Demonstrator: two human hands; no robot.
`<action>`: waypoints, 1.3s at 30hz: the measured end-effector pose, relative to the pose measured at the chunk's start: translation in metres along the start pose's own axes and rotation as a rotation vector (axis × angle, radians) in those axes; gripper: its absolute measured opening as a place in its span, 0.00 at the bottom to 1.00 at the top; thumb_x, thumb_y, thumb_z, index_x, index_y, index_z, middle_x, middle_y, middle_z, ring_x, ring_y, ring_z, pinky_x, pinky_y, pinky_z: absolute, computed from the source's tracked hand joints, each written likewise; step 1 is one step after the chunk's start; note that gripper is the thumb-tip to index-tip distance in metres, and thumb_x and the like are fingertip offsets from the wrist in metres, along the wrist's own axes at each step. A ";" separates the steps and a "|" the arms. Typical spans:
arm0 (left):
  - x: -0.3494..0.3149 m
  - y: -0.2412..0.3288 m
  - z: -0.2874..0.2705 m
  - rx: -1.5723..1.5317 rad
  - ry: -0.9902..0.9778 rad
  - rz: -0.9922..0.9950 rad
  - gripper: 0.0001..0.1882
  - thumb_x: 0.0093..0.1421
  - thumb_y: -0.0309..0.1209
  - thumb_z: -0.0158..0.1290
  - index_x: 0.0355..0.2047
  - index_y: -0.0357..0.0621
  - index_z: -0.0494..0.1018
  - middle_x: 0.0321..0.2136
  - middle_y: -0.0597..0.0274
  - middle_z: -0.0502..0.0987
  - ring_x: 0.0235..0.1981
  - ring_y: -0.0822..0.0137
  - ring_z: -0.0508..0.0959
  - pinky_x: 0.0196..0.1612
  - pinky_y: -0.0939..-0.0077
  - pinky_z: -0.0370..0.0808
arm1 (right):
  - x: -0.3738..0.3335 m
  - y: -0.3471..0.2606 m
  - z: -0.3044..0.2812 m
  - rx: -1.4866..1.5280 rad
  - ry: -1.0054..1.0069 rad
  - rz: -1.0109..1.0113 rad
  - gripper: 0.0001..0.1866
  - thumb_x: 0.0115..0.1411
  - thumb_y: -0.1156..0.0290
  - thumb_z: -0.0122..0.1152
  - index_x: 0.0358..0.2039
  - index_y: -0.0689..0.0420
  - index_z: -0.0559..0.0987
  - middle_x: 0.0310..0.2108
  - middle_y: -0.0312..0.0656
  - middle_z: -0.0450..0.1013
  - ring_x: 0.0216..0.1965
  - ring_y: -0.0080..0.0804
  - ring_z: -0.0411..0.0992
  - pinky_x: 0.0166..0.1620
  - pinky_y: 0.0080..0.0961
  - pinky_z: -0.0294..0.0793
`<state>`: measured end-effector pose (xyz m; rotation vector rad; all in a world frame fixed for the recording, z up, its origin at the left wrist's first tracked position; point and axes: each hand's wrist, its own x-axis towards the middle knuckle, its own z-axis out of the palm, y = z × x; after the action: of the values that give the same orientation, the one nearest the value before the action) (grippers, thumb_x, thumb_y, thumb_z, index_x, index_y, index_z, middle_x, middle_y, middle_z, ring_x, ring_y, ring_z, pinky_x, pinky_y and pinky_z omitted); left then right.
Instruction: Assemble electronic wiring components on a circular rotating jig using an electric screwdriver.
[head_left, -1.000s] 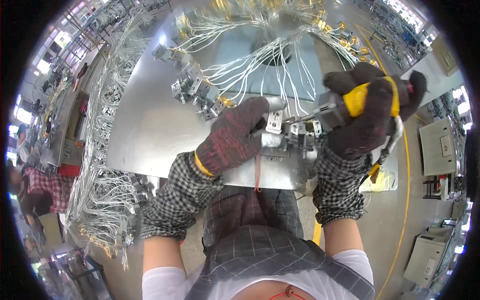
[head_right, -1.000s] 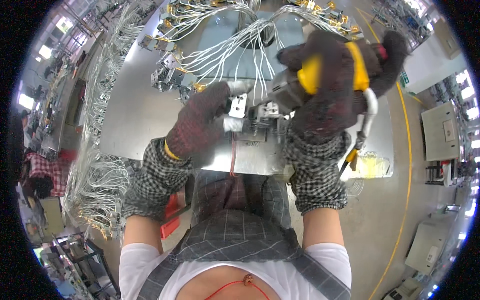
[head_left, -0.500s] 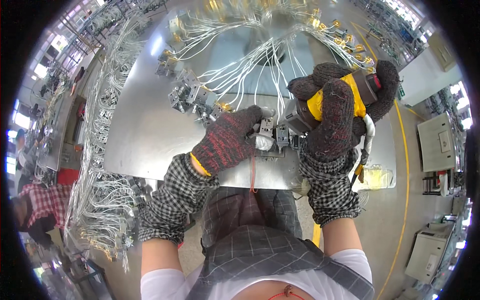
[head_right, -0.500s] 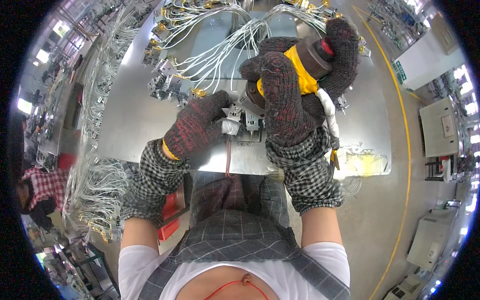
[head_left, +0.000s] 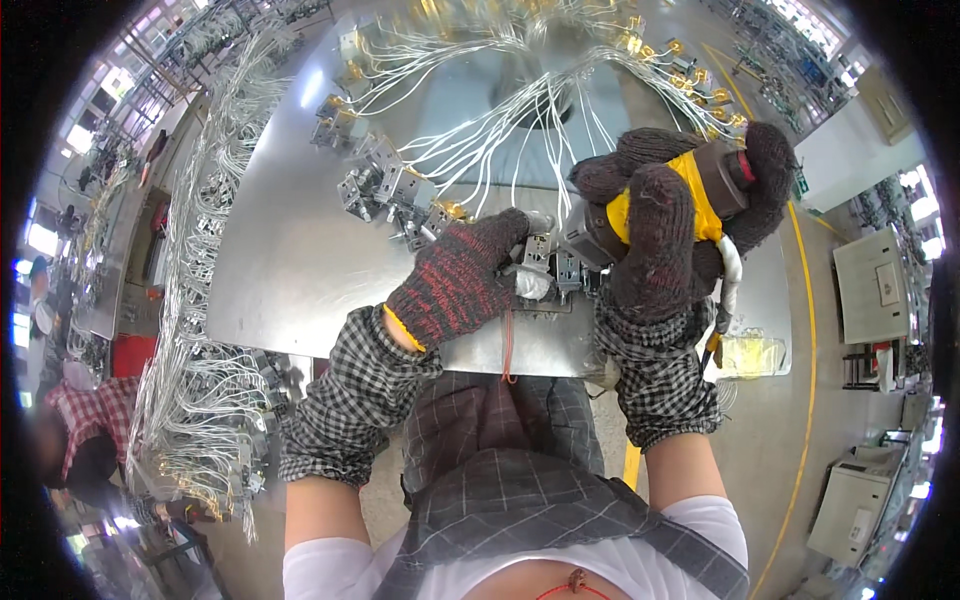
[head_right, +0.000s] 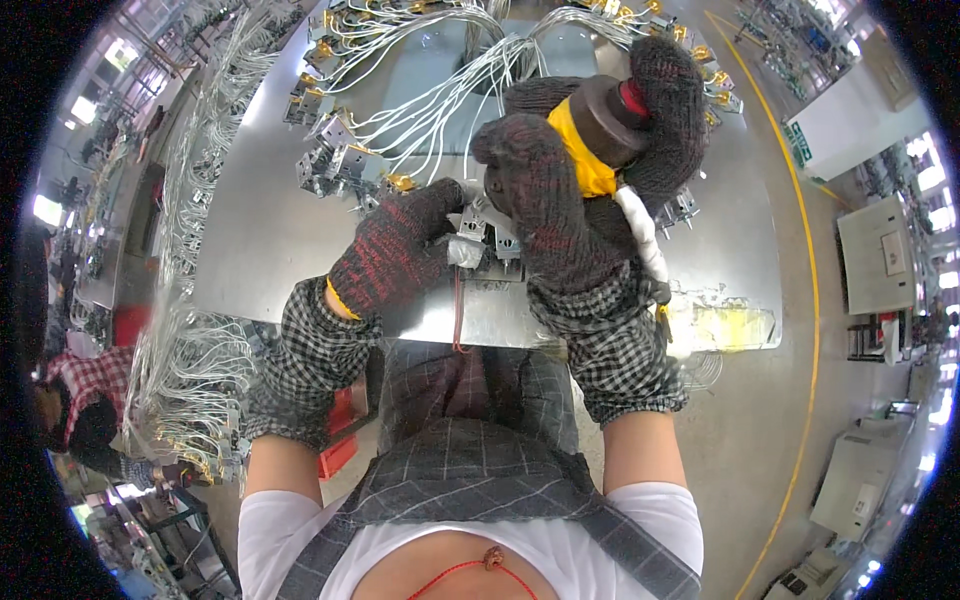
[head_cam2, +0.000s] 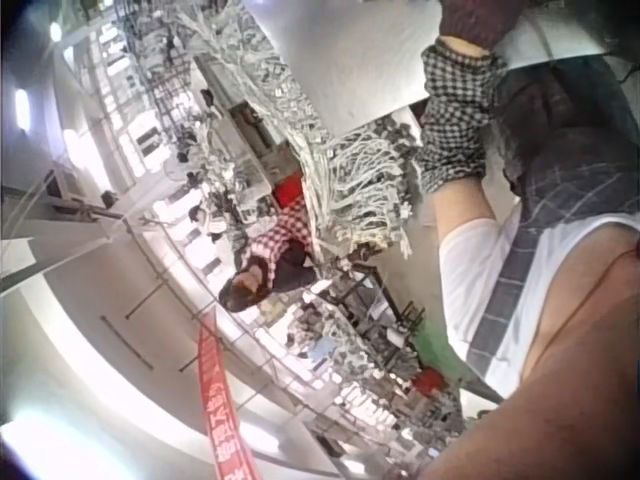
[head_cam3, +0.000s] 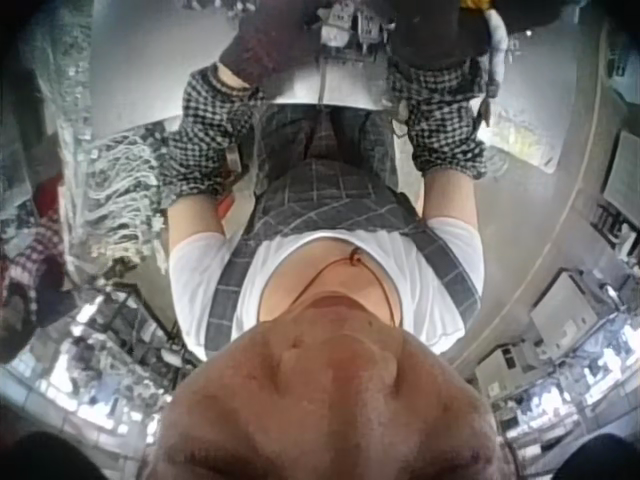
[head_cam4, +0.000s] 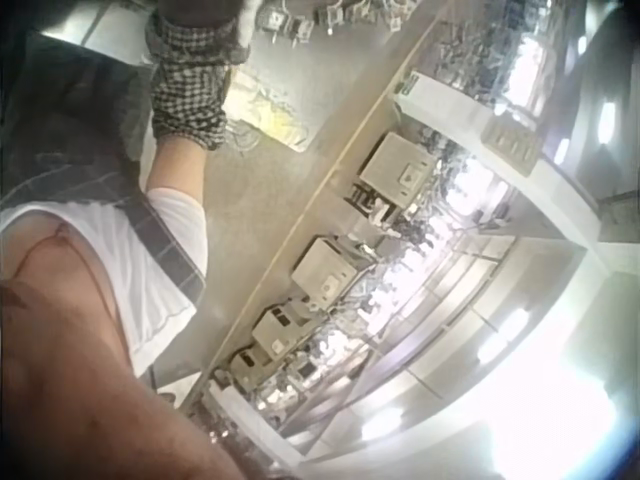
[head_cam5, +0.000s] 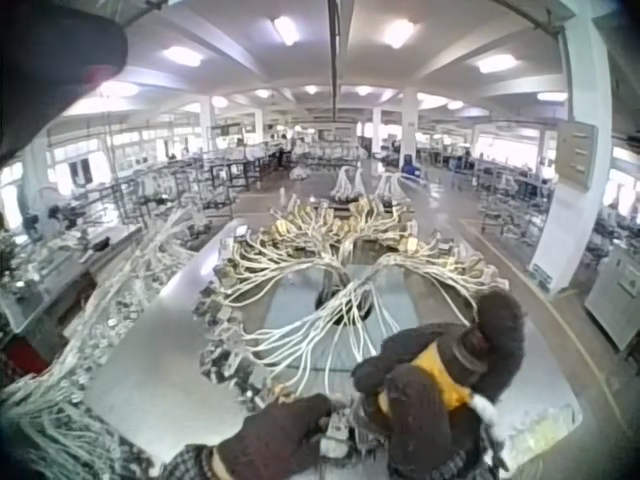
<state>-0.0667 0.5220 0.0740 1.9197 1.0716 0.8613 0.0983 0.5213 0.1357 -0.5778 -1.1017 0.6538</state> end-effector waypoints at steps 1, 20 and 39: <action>0.001 0.004 -0.002 0.032 -0.027 -0.043 0.30 0.53 0.38 0.67 0.55 0.46 0.71 0.41 0.50 0.81 0.43 0.53 0.82 0.45 0.63 0.78 | 0.005 0.018 0.012 0.248 -0.020 -0.128 0.41 0.60 0.71 0.66 0.67 0.44 0.52 0.40 0.50 0.75 0.32 0.37 0.78 0.37 0.38 0.83; -0.002 0.001 -0.099 0.610 0.113 0.057 0.30 0.48 0.31 0.66 0.54 0.48 0.73 0.53 0.51 0.75 0.56 0.49 0.74 0.58 0.61 0.72 | 0.007 0.030 -0.021 -0.118 -0.219 -0.241 0.41 0.61 0.75 0.64 0.68 0.41 0.51 0.41 0.48 0.73 0.35 0.35 0.77 0.37 0.38 0.83; -0.009 0.004 -0.011 0.310 0.231 0.315 0.34 0.50 0.39 0.69 0.57 0.44 0.72 0.34 0.52 0.79 0.30 0.60 0.80 0.34 0.66 0.77 | 0.019 0.013 -0.013 0.081 -0.074 -0.094 0.37 0.64 0.71 0.60 0.68 0.47 0.51 0.34 0.49 0.77 0.23 0.37 0.77 0.29 0.34 0.82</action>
<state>-0.0782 0.5158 0.0812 2.3342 1.1035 1.1697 0.1137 0.5427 0.1340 -0.4324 -1.1591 0.6387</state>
